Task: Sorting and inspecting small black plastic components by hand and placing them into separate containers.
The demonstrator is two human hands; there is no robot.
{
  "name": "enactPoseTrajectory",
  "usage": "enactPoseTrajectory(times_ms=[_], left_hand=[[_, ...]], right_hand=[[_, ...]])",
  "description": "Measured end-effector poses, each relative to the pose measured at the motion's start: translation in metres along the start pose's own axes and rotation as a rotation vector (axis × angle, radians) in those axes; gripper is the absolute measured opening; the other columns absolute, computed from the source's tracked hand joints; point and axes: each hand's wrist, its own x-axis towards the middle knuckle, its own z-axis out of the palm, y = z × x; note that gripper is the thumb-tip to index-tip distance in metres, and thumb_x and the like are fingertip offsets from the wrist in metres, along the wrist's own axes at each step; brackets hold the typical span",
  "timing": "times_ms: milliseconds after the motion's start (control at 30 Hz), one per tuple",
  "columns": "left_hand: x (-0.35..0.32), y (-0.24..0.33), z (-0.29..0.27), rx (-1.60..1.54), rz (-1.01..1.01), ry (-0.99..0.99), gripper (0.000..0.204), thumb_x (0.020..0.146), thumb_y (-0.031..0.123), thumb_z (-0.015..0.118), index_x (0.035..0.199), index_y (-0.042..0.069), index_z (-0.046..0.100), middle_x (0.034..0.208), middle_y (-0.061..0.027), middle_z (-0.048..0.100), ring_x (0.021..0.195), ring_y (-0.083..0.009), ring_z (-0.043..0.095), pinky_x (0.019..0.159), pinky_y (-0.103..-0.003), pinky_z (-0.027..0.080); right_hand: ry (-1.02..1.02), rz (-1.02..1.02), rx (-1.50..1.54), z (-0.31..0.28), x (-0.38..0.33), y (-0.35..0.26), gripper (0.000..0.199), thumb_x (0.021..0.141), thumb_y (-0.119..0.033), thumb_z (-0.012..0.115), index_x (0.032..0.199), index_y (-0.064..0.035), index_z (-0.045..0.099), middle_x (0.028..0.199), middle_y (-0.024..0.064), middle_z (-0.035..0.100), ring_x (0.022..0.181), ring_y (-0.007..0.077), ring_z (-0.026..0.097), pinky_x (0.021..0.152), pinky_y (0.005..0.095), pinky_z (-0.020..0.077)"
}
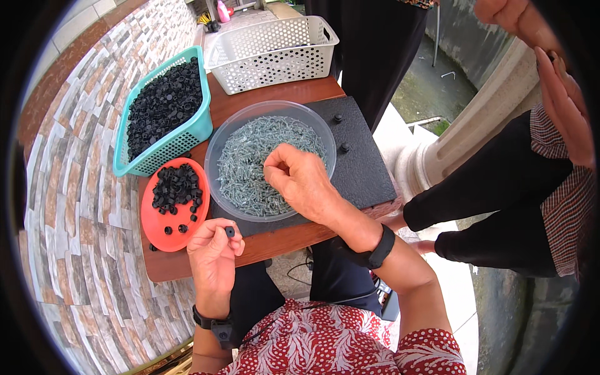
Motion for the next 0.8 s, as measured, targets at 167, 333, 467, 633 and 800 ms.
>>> enactPoseTrajectory(times_ms=[167, 333, 467, 633, 800], left_hand=[[0.004, 0.002, 0.011, 0.014, -0.024, -0.007, 0.02, 0.089, 0.015, 0.059, 0.095, -0.005, 0.059, 0.078, -0.0078, 0.056, 0.068, -0.0142, 0.05, 0.06, -0.027, 0.039], [0.013, 0.002, 0.015, 0.022, -0.019, -0.005, 0.02, 0.089, 0.015, 0.059, 0.095, -0.005, 0.058, 0.079, -0.0076, 0.056, 0.068, -0.0144, 0.05, 0.06, -0.027, 0.039], [0.019, 0.003, 0.021, 0.025, -0.009, -0.01, 0.019, 0.089, 0.013, 0.06, 0.094, -0.005, 0.06, 0.08, -0.0072, 0.057, 0.068, -0.0132, 0.051, 0.059, -0.025, 0.04], [0.039, 0.002, 0.031, 0.384, 0.159, -0.005, 0.017, 0.086, 0.007, 0.063, 0.1, -0.002, 0.063, 0.081, -0.0043, 0.06, 0.068, -0.0091, 0.052, 0.06, -0.021, 0.041], [0.058, 0.005, 0.038, 0.914, 0.472, -0.19, 0.02, 0.08, 0.0, 0.065, 0.1, 0.003, 0.067, 0.077, -0.0037, 0.059, 0.069, -0.0126, 0.053, 0.062, -0.025, 0.044]], right_hand=[[0.082, -0.268, -0.313, -0.003, 0.002, 0.005, 0.003, 0.081, -0.004, 0.058, 0.08, -0.0017, 0.057, 0.071, 0.0108, 0.059, 0.062, 0.0178, 0.054, 0.058, 0.0306, 0.0442], [-0.001, -0.145, 0.023, -0.004, 0.006, 0.006, 0.006, 0.083, -0.005, 0.058, 0.084, 0.0001, 0.057, 0.073, 0.0052, 0.061, 0.066, 0.01, 0.054, 0.058, 0.0256, 0.0437], [-0.032, -0.021, 0.145, -0.005, 0.005, 0.007, 0.007, 0.083, -0.004, 0.058, 0.085, 0.0017, 0.057, 0.073, 0.0034, 0.061, 0.066, 0.0081, 0.053, 0.058, 0.0242, 0.0437], [-0.222, 0.011, 0.362, -0.011, 0.006, 0.01, 0.012, 0.083, -0.007, 0.062, 0.091, 0.0014, 0.059, 0.074, 0.0063, 0.063, 0.066, 0.0083, 0.056, 0.058, 0.0234, 0.0452], [-0.339, 0.184, 0.412, -0.022, 0.009, -0.009, 0.022, 0.082, -0.005, 0.064, 0.101, 0.0037, 0.056, 0.078, 0.009, 0.064, 0.068, 0.0105, 0.059, 0.059, 0.022, 0.0451]])
